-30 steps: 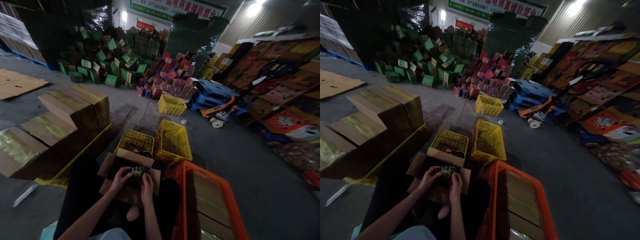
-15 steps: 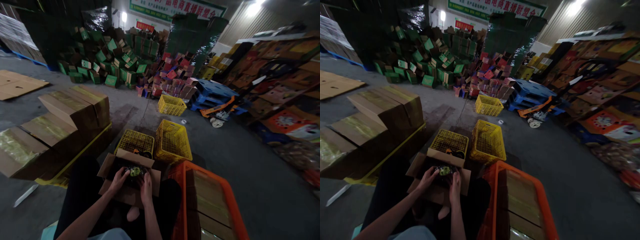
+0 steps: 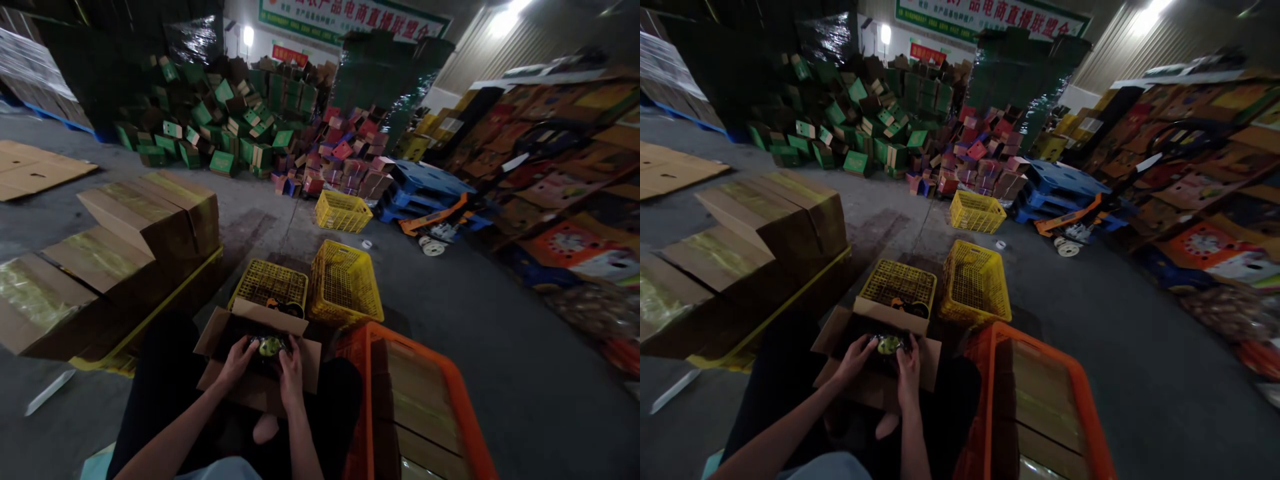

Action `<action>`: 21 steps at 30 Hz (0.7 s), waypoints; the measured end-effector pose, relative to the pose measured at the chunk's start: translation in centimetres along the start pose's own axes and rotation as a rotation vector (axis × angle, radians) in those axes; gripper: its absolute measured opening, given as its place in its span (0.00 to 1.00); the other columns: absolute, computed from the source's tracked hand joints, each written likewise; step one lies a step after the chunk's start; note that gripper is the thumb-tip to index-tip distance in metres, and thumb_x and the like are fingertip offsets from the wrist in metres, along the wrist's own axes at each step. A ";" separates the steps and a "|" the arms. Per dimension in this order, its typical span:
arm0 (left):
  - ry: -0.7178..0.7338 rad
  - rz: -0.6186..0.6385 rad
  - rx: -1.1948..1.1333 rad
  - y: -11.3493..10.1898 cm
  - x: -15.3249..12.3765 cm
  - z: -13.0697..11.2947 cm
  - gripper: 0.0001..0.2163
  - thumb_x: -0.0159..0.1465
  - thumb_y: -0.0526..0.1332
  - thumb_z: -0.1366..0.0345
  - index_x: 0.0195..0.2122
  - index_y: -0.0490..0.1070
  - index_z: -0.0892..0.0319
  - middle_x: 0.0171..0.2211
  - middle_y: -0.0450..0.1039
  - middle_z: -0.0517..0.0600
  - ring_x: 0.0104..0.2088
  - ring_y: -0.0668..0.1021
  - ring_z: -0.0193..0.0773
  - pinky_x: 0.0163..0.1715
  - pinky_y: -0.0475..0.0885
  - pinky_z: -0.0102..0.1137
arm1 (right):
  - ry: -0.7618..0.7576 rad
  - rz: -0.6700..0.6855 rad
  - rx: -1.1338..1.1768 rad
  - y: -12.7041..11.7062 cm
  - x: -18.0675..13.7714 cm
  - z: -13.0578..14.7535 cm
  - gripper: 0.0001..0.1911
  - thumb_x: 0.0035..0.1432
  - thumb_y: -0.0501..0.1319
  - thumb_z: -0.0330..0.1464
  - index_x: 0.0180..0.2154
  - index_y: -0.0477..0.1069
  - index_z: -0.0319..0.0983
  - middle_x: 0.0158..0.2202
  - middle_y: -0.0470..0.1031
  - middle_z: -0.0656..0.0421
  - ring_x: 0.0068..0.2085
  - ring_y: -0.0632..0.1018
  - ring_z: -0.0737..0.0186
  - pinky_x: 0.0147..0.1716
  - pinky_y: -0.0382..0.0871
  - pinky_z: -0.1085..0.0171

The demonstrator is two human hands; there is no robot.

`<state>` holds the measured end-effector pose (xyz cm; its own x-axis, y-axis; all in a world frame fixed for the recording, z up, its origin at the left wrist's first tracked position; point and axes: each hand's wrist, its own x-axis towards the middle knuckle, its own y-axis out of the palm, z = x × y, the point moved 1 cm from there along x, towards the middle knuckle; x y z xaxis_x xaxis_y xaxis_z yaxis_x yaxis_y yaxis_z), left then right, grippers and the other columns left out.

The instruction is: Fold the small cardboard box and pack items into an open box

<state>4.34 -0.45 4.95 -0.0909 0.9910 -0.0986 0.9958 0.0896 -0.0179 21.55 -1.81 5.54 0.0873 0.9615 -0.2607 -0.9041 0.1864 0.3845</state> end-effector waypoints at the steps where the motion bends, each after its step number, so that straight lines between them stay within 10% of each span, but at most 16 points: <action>1: 0.000 0.007 -0.003 0.0 0.0 0.0 0.25 0.61 0.59 0.41 0.38 0.76 0.62 0.35 0.79 0.53 0.37 0.78 0.44 0.39 0.72 0.33 | -0.001 0.019 -0.004 0.0 -0.1 0.0 0.34 0.52 0.70 0.42 0.60 0.67 0.49 0.57 0.75 0.55 0.55 0.77 0.49 0.49 0.74 0.54; 10: -0.020 -0.047 -0.064 -0.2 0.8 1.5 0.29 0.63 0.59 0.43 0.55 0.73 0.60 0.56 0.75 0.58 0.58 0.74 0.51 0.60 0.65 0.42 | -0.075 -0.097 -0.257 -1.2 1.3 0.8 0.20 0.51 0.69 0.47 0.41 0.79 0.42 0.41 0.82 0.55 0.41 0.81 0.51 0.38 0.76 0.58; 15: -0.003 -0.066 -0.025 -0.2 1.4 2.1 0.31 0.64 0.56 0.42 0.56 0.71 0.62 0.52 0.77 0.59 0.56 0.75 0.50 0.60 0.64 0.42 | -0.331 -0.015 -1.068 -2.5 2.9 5.2 0.17 0.64 0.57 0.45 0.41 0.79 0.43 0.38 0.82 0.54 0.37 0.81 0.54 0.40 0.74 0.60; 21: -0.009 -0.070 -0.032 -0.3 1.5 2.2 0.31 0.65 0.54 0.42 0.59 0.68 0.62 0.51 0.77 0.59 0.52 0.77 0.49 0.55 0.69 0.41 | -0.180 0.058 -1.512 -1.7 4.6 6.8 0.11 0.63 0.58 0.32 0.35 0.79 0.38 0.38 0.82 0.51 0.43 0.81 0.55 0.46 0.70 0.64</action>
<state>3.92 0.79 2.59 -0.1607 0.9812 -0.1069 0.9867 0.1623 0.0068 26.37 3.69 9.68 -0.0153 0.9918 -0.1269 -0.4649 -0.1194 -0.8773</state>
